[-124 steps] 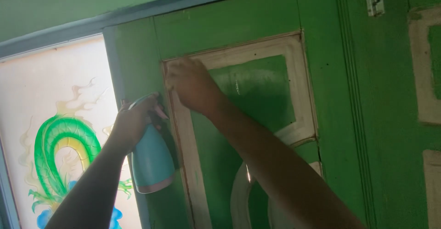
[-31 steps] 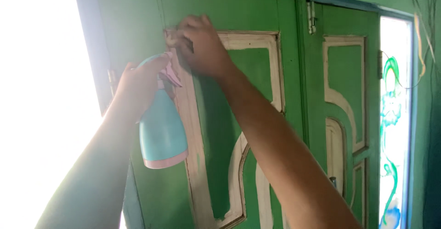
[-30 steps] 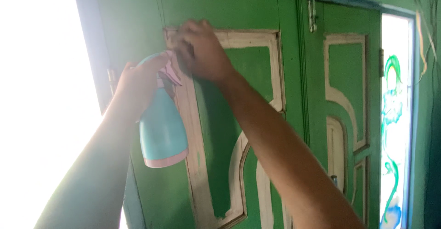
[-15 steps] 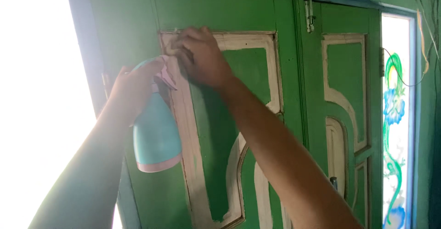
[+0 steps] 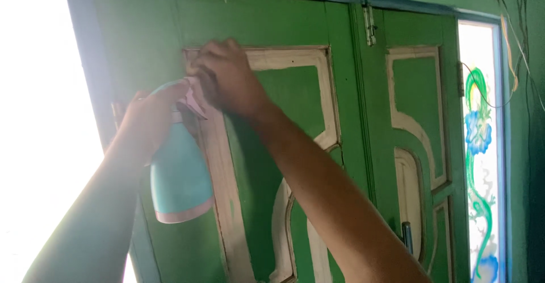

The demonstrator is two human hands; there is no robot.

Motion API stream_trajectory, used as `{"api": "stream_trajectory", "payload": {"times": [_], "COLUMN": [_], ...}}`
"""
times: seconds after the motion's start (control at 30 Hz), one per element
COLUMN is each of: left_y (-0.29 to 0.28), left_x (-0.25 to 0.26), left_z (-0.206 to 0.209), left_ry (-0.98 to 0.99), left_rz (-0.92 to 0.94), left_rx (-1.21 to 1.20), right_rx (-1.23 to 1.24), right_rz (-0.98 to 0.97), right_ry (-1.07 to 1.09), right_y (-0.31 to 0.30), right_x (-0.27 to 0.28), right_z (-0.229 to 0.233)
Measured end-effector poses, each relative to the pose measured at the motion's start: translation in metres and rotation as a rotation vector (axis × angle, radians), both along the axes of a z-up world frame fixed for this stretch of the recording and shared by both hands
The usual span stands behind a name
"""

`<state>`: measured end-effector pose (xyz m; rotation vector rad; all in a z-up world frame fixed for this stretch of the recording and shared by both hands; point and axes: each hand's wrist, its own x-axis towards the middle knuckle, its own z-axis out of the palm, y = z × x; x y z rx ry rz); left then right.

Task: Cleaning a green wooden door using a cloth, spray bottle, and sponge.

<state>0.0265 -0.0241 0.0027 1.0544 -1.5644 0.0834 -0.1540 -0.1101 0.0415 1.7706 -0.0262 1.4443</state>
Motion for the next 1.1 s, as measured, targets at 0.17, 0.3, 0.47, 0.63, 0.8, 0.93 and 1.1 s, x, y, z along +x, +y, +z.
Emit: {"api": "stream_trajectory", "payload": {"times": [0.17,0.3,0.47,0.63,0.8,0.93,1.1], "left_y": [0.032,0.053,0.022,0.023,0.04,0.018,0.026], "left_x": [-0.02,-0.034,-0.012,-0.011,-0.026,-0.006,-0.045], "left_z": [0.002,0.004,0.001,-0.001,0.001,0.0,0.016], "left_ry": [0.317,0.456,0.334,0.108,0.335,-0.16,0.287], "left_rz": [-0.255,-0.205,-0.356,-0.209,-0.18,0.1,-0.058], "left_rx": [0.105,0.22,0.125,0.091,0.16,0.013,0.107], "right_rx": [-0.023,0.048,0.166,-0.028,-0.033,0.002,0.106], "right_rz": [0.109,-0.062,-0.156,0.072,-0.041,-0.129,0.024], "right_ry": [0.071,-0.219,-0.428,-0.178,-0.308,-0.59,-0.47], "right_y": [-0.007,-0.016,-0.029,-0.017,-0.055,-0.055,-0.054], "right_x": [-0.013,-0.035,-0.014,-0.006,-0.081,-0.107,-0.067], "right_z": [-0.012,0.002,0.0,0.008,0.008,-0.001,0.0]}}
